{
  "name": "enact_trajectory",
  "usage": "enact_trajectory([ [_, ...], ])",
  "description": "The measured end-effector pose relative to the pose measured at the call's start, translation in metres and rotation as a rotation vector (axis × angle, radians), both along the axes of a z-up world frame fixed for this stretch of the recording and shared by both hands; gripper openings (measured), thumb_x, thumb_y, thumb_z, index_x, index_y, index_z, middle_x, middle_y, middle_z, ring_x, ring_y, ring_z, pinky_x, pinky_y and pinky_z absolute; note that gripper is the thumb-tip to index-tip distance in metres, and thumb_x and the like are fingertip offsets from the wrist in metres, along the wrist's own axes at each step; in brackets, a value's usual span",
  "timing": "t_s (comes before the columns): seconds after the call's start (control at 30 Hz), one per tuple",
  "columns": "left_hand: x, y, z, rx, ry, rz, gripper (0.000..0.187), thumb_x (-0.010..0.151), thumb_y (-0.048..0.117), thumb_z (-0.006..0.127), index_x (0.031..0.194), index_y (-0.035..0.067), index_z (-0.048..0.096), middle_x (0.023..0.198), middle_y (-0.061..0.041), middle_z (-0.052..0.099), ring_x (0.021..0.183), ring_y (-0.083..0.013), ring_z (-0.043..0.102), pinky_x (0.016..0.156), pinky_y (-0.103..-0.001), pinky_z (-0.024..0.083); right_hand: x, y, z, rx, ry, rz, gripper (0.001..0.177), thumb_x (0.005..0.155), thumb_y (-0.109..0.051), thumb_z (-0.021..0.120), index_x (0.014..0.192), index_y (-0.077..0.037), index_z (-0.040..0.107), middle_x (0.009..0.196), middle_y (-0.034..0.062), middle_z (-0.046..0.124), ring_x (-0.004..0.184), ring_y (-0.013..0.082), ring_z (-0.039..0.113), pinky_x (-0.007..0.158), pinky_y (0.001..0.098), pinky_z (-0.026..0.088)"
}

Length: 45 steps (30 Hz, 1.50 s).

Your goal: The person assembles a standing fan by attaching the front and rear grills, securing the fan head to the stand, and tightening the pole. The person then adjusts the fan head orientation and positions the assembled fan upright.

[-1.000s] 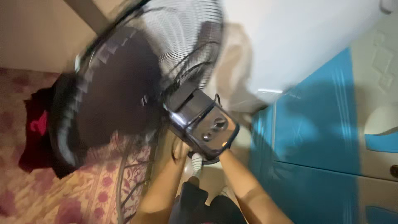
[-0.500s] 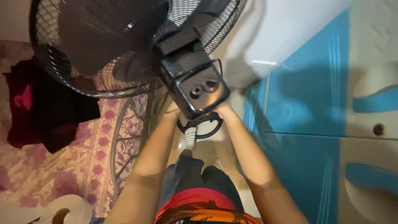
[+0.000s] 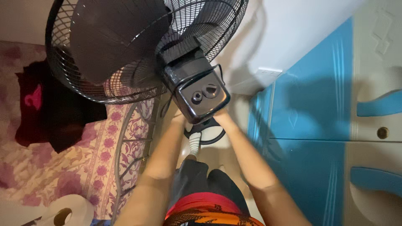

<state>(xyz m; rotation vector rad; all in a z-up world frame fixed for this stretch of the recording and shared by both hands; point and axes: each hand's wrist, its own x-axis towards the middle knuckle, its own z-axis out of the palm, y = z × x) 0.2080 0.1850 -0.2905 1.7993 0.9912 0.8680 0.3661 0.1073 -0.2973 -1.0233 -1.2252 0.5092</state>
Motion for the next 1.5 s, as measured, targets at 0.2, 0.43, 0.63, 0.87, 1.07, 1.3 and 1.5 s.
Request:
enact_trajectory([
  [0.2, -0.006, 0.007, -0.003, -0.002, -0.01, 0.059, 0.048, 0.1, 0.022, 0.062, 0.145, 0.006, 0.053, 0.143, -0.015, 0.058, 0.133, -0.0278, 0.054, 0.117, -0.04, 0.044, 0.023, 0.003, -0.064, -0.983, 0.267, 0.333, 0.042, 0.11, -0.021, 0.064, 0.111, 0.021, 0.062, 0.094, 0.0361, 0.061, 0.076, 0.0506, 0.053, 0.069, 0.058, 0.039],
  [0.43, -0.005, 0.013, -0.003, -0.029, 0.0, 0.015, 0.049, 0.1, 0.022, 0.062, 0.145, 0.006, 0.052, 0.143, -0.015, 0.057, 0.133, -0.0279, 0.053, 0.117, -0.04, 0.044, 0.024, 0.002, -0.07, -0.432, -0.481, 0.072, 0.041, 0.098, -0.014, 0.063, 0.136, 0.001, 0.055, 0.135, 0.0241, 0.063, 0.124, 0.0363, 0.061, 0.101, 0.0419, 0.051],
  [0.63, -0.004, 0.011, -0.002, -0.051, -0.001, -0.017, 0.05, 0.1, 0.022, 0.062, 0.146, 0.006, 0.052, 0.144, -0.015, 0.057, 0.133, -0.028, 0.053, 0.117, -0.04, 0.043, -0.003, 0.002, -0.065, -0.263, -0.431, -0.187, 0.042, 0.093, -0.017, 0.066, 0.132, -0.002, 0.059, 0.131, 0.0202, 0.066, 0.122, 0.0353, 0.062, 0.103, 0.0421, 0.05],
  [0.87, -0.009, 0.008, 0.011, -0.072, 0.013, -0.128, 0.05, 0.1, 0.022, 0.062, 0.146, 0.006, 0.051, 0.144, -0.015, 0.056, 0.133, -0.0281, 0.052, 0.117, -0.04, 0.043, 0.017, -0.001, -0.018, -1.05, 0.157, 0.154, 0.025, 0.098, -0.018, 0.065, 0.116, 0.0, 0.068, 0.093, 0.026, 0.07, 0.079, 0.0419, 0.06, 0.071, 0.0534, 0.046],
  [1.07, 0.0, 0.007, 0.003, -0.093, 0.013, -0.169, 0.051, 0.1, 0.022, 0.063, 0.146, 0.006, 0.05, 0.144, -0.016, 0.056, 0.134, -0.0282, 0.052, 0.117, -0.04, 0.043, 0.017, -0.014, -0.037, -0.406, -0.682, 0.0, 0.033, 0.089, -0.018, 0.065, 0.119, -0.005, 0.069, 0.12, 0.0178, 0.072, 0.109, 0.0354, 0.067, 0.09, 0.0417, 0.054],
  [1.3, -0.019, 0.014, 0.0, -0.132, 0.017, -0.116, 0.052, 0.099, 0.022, 0.063, 0.147, 0.006, 0.05, 0.145, -0.016, 0.055, 0.134, -0.0283, 0.052, 0.117, -0.04, 0.043, -0.001, 0.013, -0.068, -0.408, -0.308, -0.003, 0.035, 0.098, -0.017, 0.06, 0.129, -0.001, 0.063, 0.126, 0.0199, 0.068, 0.117, 0.0329, 0.064, 0.098, 0.0391, 0.05],
  [1.5, -0.014, 0.004, 0.001, -0.141, 0.004, -0.162, 0.052, 0.099, 0.022, 0.063, 0.147, 0.005, 0.049, 0.145, -0.016, 0.055, 0.134, -0.0284, 0.051, 0.116, -0.04, 0.043, 0.013, -0.005, -0.021, -0.427, -0.226, 0.24, 0.037, 0.087, -0.005, 0.067, 0.124, -0.001, 0.063, 0.121, 0.017, 0.072, 0.108, 0.0299, 0.068, 0.096, 0.0374, 0.053],
])
